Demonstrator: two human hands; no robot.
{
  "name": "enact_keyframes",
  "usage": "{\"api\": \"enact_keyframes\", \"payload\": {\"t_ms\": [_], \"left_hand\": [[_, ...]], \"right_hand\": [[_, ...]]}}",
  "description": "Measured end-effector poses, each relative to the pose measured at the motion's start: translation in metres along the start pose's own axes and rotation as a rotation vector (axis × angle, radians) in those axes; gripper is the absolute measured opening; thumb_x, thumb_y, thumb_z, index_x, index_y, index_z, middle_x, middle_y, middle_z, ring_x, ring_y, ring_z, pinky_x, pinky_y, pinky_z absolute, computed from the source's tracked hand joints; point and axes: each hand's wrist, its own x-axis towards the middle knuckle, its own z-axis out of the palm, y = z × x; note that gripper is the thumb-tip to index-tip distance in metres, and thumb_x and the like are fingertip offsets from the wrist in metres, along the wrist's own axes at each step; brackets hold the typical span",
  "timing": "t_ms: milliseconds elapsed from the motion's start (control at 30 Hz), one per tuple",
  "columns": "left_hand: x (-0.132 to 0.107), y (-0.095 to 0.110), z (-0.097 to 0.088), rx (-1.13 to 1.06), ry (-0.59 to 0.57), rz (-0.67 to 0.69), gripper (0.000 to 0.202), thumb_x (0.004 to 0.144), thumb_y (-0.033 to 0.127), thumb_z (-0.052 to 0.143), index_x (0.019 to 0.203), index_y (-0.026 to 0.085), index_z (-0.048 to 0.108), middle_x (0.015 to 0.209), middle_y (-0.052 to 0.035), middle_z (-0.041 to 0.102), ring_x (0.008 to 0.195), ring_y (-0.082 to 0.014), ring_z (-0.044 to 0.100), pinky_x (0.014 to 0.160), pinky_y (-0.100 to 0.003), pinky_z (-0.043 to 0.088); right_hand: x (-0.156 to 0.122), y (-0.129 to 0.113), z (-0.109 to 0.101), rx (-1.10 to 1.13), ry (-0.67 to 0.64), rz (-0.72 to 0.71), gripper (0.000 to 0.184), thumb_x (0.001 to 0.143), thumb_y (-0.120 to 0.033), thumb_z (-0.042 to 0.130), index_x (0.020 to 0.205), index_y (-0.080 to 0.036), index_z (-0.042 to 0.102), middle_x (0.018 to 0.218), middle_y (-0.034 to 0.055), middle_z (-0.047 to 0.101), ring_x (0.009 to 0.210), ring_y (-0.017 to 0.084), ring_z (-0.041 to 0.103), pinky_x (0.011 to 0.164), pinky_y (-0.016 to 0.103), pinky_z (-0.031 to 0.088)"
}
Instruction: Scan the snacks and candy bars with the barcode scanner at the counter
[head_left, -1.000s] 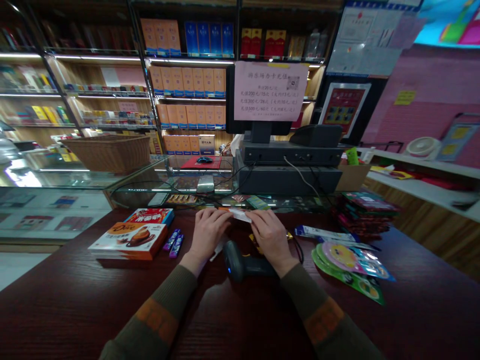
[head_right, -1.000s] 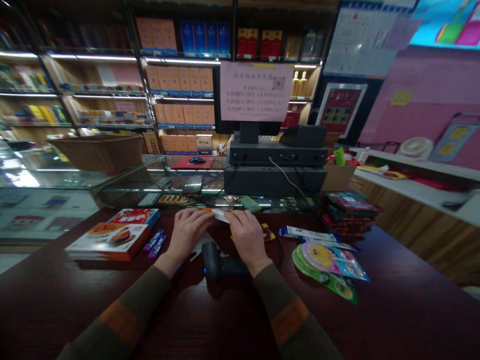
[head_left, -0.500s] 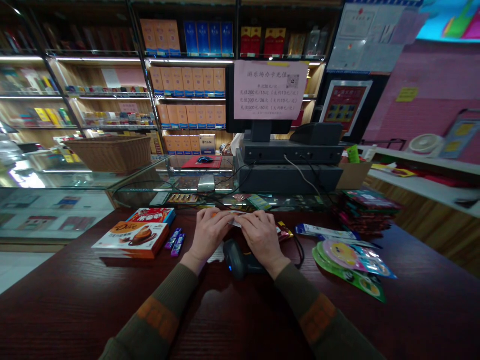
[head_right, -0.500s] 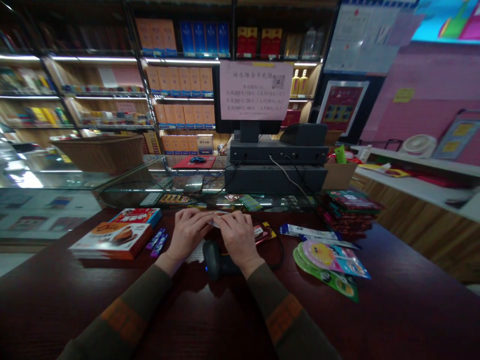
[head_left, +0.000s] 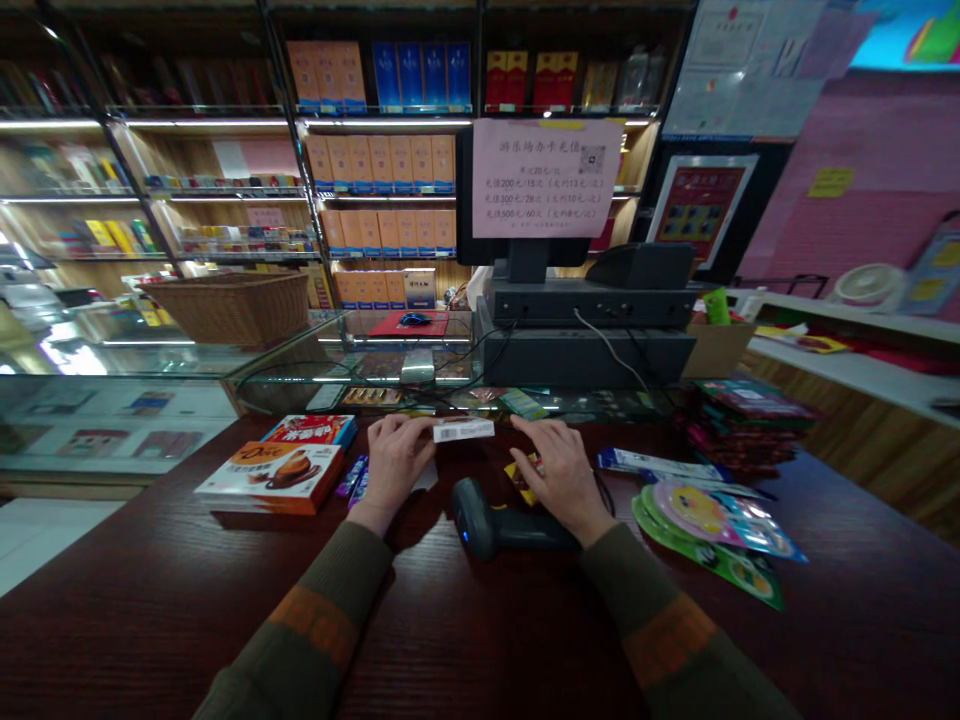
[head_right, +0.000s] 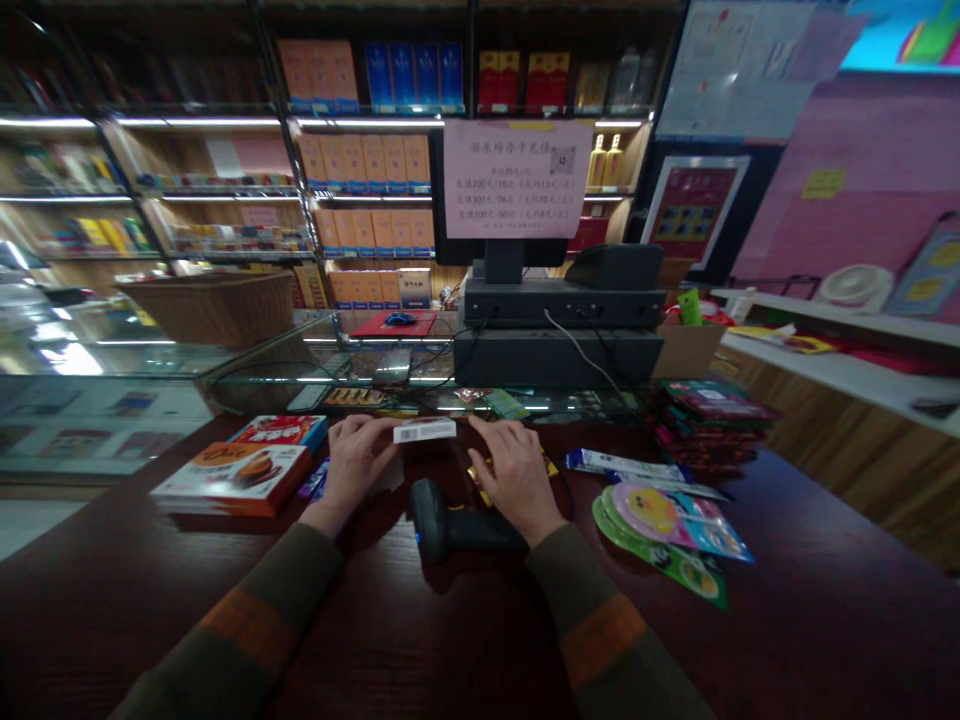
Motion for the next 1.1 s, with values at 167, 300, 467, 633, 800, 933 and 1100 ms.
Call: {"api": "enact_keyframes", "payload": {"t_ms": [167, 300, 467, 633, 800, 933, 1100], "left_hand": [[-0.002, -0.008, 0.0, 0.03, -0.016, -0.002, 0.022, 0.085, 0.023, 0.067, 0.107, 0.026, 0.068, 0.096, -0.0031, 0.075, 0.1, -0.026, 0.06, 0.09, -0.043, 0.034], [-0.003, -0.01, -0.002, 0.021, -0.012, 0.014, 0.021, 0.086, 0.023, 0.066, 0.107, 0.025, 0.066, 0.097, -0.0025, 0.075, 0.099, -0.0254, 0.06, 0.091, -0.043, 0.035], [-0.004, -0.011, -0.001, 0.011, 0.004, 0.006, 0.022, 0.086, 0.023, 0.066, 0.108, 0.025, 0.066, 0.096, -0.0024, 0.074, 0.097, -0.025, 0.059, 0.094, -0.044, 0.035], [-0.005, -0.011, -0.001, 0.009, 0.009, 0.018, 0.022, 0.086, 0.021, 0.065, 0.107, 0.025, 0.066, 0.096, -0.0027, 0.074, 0.097, -0.0253, 0.06, 0.098, -0.045, 0.035], [-0.006, -0.012, 0.0, -0.001, 0.008, 0.02, 0.023, 0.085, 0.021, 0.065, 0.108, 0.025, 0.066, 0.095, -0.0031, 0.074, 0.099, -0.0258, 0.06, 0.103, -0.047, 0.035], [-0.007, -0.013, 0.003, -0.003, 0.012, 0.017, 0.023, 0.085, 0.022, 0.064, 0.107, 0.025, 0.067, 0.092, -0.0039, 0.073, 0.099, -0.026, 0.06, 0.105, -0.048, 0.036], [-0.006, -0.012, 0.007, -0.003, 0.041, 0.044, 0.022, 0.086, 0.025, 0.066, 0.109, 0.024, 0.067, 0.091, -0.0045, 0.071, 0.097, -0.0248, 0.061, 0.108, -0.049, 0.036]], "right_hand": [[-0.011, 0.006, -0.014, 0.107, -0.207, -0.019, 0.049, 0.093, -0.031, 0.064, 0.14, -0.022, 0.053, 0.116, 0.0095, 0.071, 0.111, 0.026, 0.059, 0.098, 0.044, 0.043], [-0.021, 0.001, -0.025, 0.184, -0.35, -0.076, 0.061, 0.084, -0.044, 0.075, 0.138, -0.021, 0.056, 0.121, 0.0124, 0.068, 0.113, 0.028, 0.058, 0.1, 0.045, 0.043], [-0.029, -0.011, -0.027, 0.192, -0.505, -0.127, 0.085, 0.065, -0.061, 0.085, 0.133, -0.018, 0.058, 0.124, 0.0139, 0.066, 0.116, 0.032, 0.056, 0.105, 0.049, 0.037], [-0.031, -0.022, -0.022, 0.107, -0.541, -0.107, 0.06, 0.074, -0.046, 0.082, 0.124, -0.018, 0.063, 0.115, 0.0106, 0.069, 0.112, 0.031, 0.056, 0.103, 0.049, 0.036], [-0.032, -0.027, -0.023, 0.07, -0.544, -0.111, 0.042, 0.081, -0.037, 0.075, 0.118, -0.019, 0.067, 0.106, 0.0089, 0.07, 0.108, 0.029, 0.056, 0.1, 0.047, 0.037], [-0.032, -0.024, -0.024, 0.087, -0.481, -0.132, 0.04, 0.085, -0.032, 0.071, 0.122, -0.018, 0.065, 0.106, 0.0094, 0.069, 0.106, 0.028, 0.056, 0.099, 0.047, 0.039], [-0.029, -0.02, -0.029, 0.121, -0.334, -0.126, 0.041, 0.086, -0.03, 0.069, 0.125, -0.018, 0.062, 0.111, 0.0112, 0.068, 0.106, 0.028, 0.057, 0.098, 0.047, 0.042]]}}
